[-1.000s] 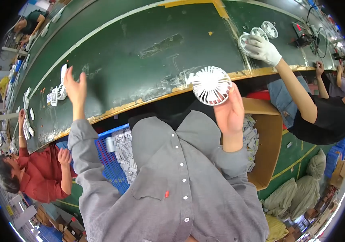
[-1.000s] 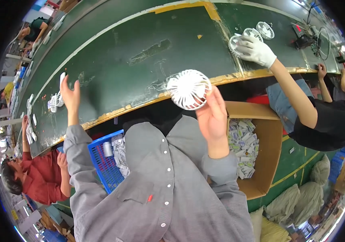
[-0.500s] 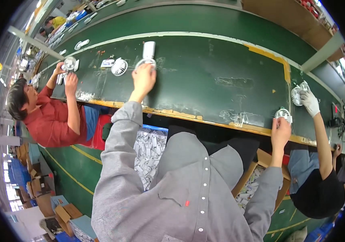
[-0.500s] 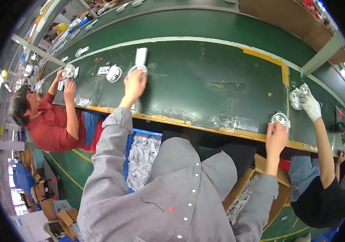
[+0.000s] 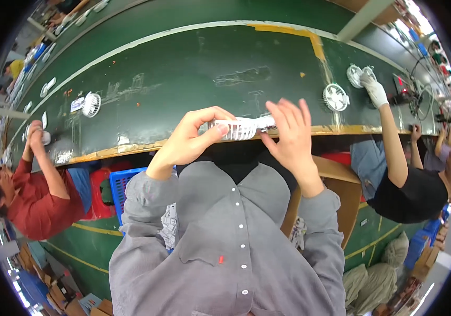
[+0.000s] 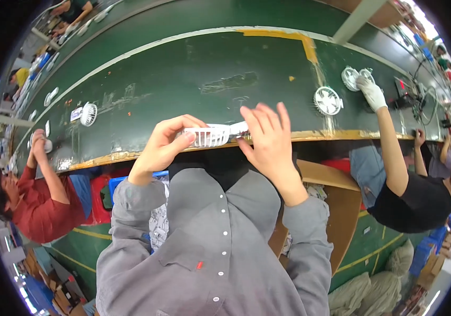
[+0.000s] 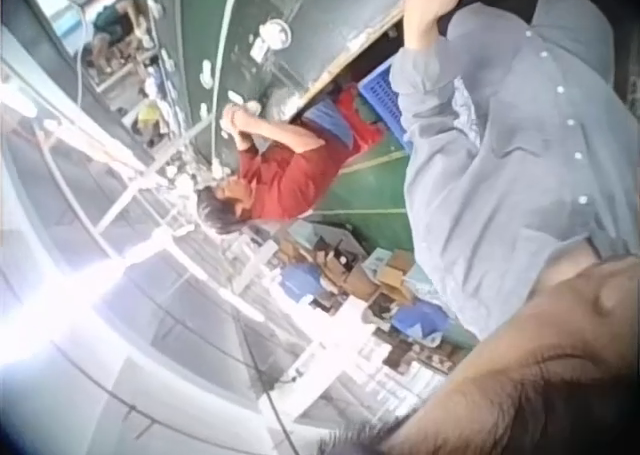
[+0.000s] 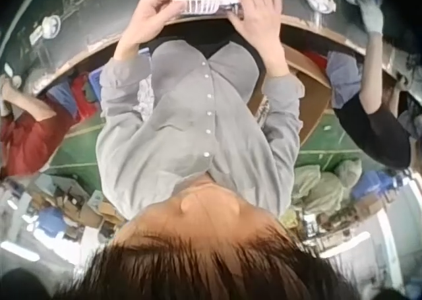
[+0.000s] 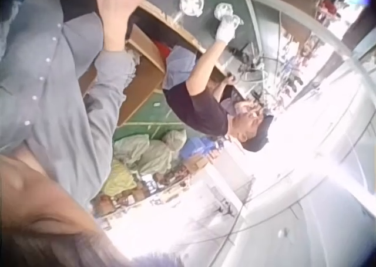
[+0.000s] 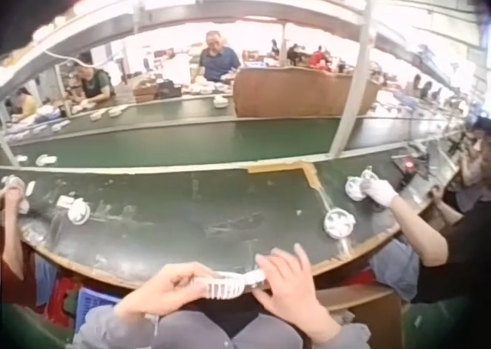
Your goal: The person assembles small portable hand fans by hand, combining fan blades, circuit boards, and other plastic parts into hand fan casings on a factory production line.
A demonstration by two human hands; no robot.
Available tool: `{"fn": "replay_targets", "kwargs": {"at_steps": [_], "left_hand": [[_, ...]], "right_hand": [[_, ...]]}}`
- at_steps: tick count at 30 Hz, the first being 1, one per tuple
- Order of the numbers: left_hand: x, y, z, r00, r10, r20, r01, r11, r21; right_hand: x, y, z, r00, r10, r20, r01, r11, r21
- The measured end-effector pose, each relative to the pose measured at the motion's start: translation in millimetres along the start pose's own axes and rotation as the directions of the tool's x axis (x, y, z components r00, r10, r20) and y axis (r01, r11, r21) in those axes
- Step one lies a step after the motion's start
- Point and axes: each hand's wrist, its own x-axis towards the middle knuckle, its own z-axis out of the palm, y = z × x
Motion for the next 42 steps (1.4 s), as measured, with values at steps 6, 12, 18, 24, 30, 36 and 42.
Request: {"fn": "replay_targets", "kwargs": {"at_steps": [6,12,18,24,30,36,42], "left_hand": [[1,-6,25,0.996,0.092,0.024,-0.094,0.990,0.101],[-26,-23,55,0.946,0.311,0.089,-0.323,0.894,0.311],[-41,-34,68,0.908,0.417,-0.035,-0.379,0.855,0.354],[-49,-46,56,0.937,0.348,-0.028,-0.307,0.858,0.412],[-30,-31,99,0.891,0.452,0.048,-0.439,0.828,0.349],[-24,-22,105,0.866,0.494,0.073,-0.493,0.820,0.291],[-37,-19,110,0.859,0.489,0.152,-0.512,0.822,0.249]], "right_hand": [[-42,-9,2,0.899,0.281,0.337,-0.408,0.818,0.406],[-98,0,28,0.602,0.335,0.725,-0.783,0.073,0.617],[-110,-11,15,0.611,0.426,0.667,-0.447,-0.509,0.735],[-110,1,-4,0.760,0.328,0.561,-0.075,-0.813,0.577],[-107,-30,-8,0.864,0.248,0.438,-0.281,-0.485,0.828],[-106,-29,-27,0.822,0.204,0.531,-0.381,-0.496,0.780],[-129,-38,-16,0.717,0.260,0.646,-0.396,-0.612,0.685]]}}
